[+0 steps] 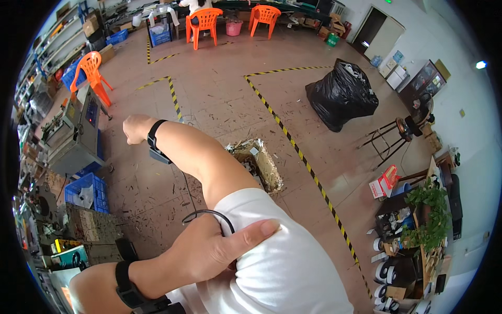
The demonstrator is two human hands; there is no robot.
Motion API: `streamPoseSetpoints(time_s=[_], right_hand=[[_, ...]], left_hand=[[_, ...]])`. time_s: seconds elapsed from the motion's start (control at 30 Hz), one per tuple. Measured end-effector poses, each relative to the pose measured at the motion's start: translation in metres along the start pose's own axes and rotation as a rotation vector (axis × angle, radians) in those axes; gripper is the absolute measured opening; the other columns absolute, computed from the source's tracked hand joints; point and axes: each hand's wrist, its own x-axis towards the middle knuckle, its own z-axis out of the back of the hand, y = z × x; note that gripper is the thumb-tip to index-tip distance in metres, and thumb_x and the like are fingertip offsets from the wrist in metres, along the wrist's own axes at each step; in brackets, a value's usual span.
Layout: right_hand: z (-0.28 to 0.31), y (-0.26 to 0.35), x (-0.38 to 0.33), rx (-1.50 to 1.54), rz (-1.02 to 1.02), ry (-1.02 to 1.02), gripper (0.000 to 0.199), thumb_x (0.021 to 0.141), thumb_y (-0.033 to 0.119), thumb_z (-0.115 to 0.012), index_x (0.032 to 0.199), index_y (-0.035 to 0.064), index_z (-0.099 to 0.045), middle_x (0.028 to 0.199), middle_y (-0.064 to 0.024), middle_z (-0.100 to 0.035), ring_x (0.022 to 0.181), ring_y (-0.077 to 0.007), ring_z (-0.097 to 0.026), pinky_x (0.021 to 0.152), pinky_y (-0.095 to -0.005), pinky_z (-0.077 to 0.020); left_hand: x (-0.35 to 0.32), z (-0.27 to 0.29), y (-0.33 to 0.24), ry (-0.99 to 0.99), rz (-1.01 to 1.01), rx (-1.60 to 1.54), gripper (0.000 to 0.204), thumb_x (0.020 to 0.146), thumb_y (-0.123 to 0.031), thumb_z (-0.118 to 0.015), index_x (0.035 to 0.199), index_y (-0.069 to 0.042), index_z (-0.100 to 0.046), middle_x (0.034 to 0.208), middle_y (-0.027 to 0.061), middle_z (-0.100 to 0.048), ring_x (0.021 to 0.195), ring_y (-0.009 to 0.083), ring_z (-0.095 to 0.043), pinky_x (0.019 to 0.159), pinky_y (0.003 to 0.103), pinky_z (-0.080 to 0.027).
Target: Manually cutting and applying adhesive labels to electronic components using a press machine.
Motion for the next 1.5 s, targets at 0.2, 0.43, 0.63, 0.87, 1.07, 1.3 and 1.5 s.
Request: streamPoseSetpoints(time_s=[0.2,0.43,0.63,0.87,1.07,1.3,1.5], right_hand=[[-0.012,-0.018,-0.007,-0.120,0.005,0.016,0.019,0.074,0.021,-0.065,0.083,0.0102,-0.077,0.083,-0.0151,-0.072,0.084,-0.0332,-0.069,0.079,-0.0434,-0.0552],[0.025,-0.042,-0.006,-0.092,-0.081,-0.018,0.022,0.078,0.025,-0.065,0.088,0.0103,-0.077,0.093,-0.0157,-0.072,0.091,-0.0344,-0.069,0.084,-0.0440,-0.0544],[0.057,-0.090,-0.009,-0.050,-0.154,-0.266,0.017,0.075,0.025,-0.066,0.079,0.0117,-0.076,0.081,-0.0122,-0.072,0.078,-0.0317,-0.069,0.076,-0.0418,-0.0549],[0.099,-0.112,-0.002,-0.127,-0.223,-0.340,0.018,0.075,0.026,-0.069,0.081,0.0112,-0.077,0.081,-0.0125,-0.072,0.076,-0.0303,-0.069,0.074,-0.0393,-0.0550],[0.133,-0.100,0.027,0.076,-0.236,-0.603,0.016,0.082,0.019,-0.069,0.079,0.0042,-0.074,0.076,-0.0105,-0.073,0.060,-0.0186,-0.068,0.063,-0.0338,-0.0564],[0.141,-0.052,0.039,0.884,-0.327,-0.833,0.016,0.078,0.012,-0.069,0.073,-0.0034,-0.069,0.072,-0.0158,-0.071,0.054,-0.0194,-0.068,0.055,-0.0317,-0.0580],[0.137,-0.051,0.039,1.083,-0.367,-0.889,0.011,0.081,0.006,-0.067,0.074,-0.0025,-0.066,0.068,-0.0122,-0.068,0.054,-0.0174,-0.067,0.048,-0.0293,-0.0543]], left_hand=[[0.002,0.007,-0.001,0.003,-0.010,0.000,0.077,0.084,-0.068,-0.063,0.085,0.008,-0.070,0.079,0.0126,-0.069,0.071,0.0158,-0.066,0.065,0.029,-0.052],[0.010,0.012,0.043,0.071,-0.231,-0.181,0.082,0.087,-0.071,-0.052,0.081,0.008,-0.068,0.072,0.0130,-0.066,0.071,0.0223,-0.064,0.074,0.034,-0.052],[0.008,0.021,0.076,0.056,-0.616,-0.552,0.033,0.096,-0.027,-0.068,0.100,0.007,-0.071,0.086,0.0056,-0.070,0.082,0.0106,-0.064,0.077,0.023,-0.051],[0.031,0.019,0.083,0.284,-0.503,-0.716,0.018,0.092,-0.011,-0.072,0.100,0.004,-0.072,0.087,0.0057,-0.072,0.081,0.0083,-0.064,0.077,0.023,-0.052],[0.066,0.012,0.081,0.419,-0.417,-0.625,0.021,0.092,-0.016,-0.073,0.103,0.002,-0.073,0.088,0.0063,-0.072,0.081,0.0051,-0.064,0.065,0.021,-0.051],[0.082,0.008,0.072,0.130,-0.967,-0.604,0.017,0.089,-0.016,-0.075,0.100,-0.003,-0.074,0.090,0.0027,-0.074,0.075,0.0090,-0.065,0.064,0.024,-0.051],[0.080,0.034,0.082,-0.011,-0.957,-0.179,0.017,0.090,-0.015,-0.073,0.103,-0.004,-0.073,0.091,0.0027,-0.073,0.079,0.0107,-0.066,0.069,0.027,-0.053]])
